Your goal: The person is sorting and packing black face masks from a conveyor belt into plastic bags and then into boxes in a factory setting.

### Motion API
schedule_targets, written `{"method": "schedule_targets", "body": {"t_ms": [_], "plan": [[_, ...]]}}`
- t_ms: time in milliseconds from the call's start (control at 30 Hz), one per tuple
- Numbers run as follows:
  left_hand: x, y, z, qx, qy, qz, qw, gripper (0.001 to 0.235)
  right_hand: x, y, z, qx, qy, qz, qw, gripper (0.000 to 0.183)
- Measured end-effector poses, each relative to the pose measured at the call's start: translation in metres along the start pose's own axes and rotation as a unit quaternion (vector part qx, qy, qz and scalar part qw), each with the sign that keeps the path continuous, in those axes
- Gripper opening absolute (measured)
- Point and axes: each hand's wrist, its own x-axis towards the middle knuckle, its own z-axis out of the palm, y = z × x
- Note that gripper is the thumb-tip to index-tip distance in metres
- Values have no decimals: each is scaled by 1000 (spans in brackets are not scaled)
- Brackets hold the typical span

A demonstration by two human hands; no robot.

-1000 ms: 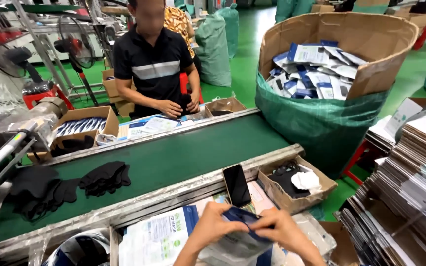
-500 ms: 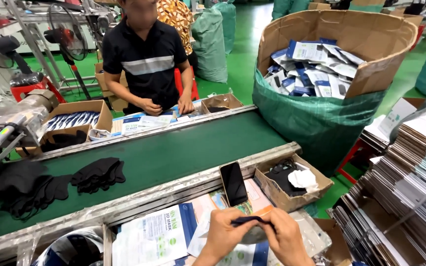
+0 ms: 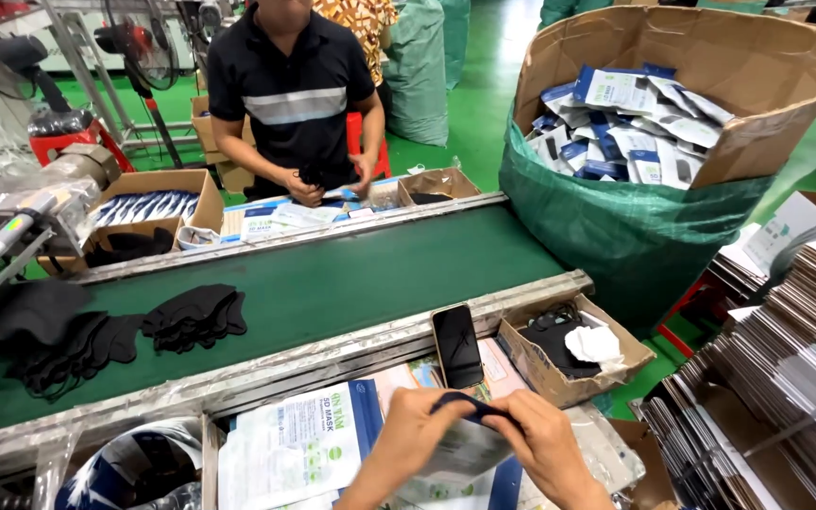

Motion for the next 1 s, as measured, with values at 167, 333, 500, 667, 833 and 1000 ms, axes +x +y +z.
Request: {"method": "schedule_targets", "body": {"t_ms": [167, 333, 500, 667, 833, 1000], "plan": [[15, 6, -35, 115, -6, -259, 959, 29, 4, 15, 8, -3, -6, 45, 999, 11], [32, 9, -57, 120, 99, -60, 986, 37, 27, 155, 26, -65, -24, 20, 997, 15], [42, -67, -104, 261, 163, -35, 951, 56, 143, 166, -82, -26, 122, 286, 950, 28], [69, -110, -192, 619, 130, -149, 761, 107, 159, 186, -84, 204, 105, 92, 969, 39], [64, -144, -288, 641, 123, -402, 642, 115, 71, 155, -21, 226, 68, 168, 957, 26], [29, -273, -350, 691, 138, -373, 604, 85, 3, 173, 28, 249, 3, 238, 939, 28]]}}
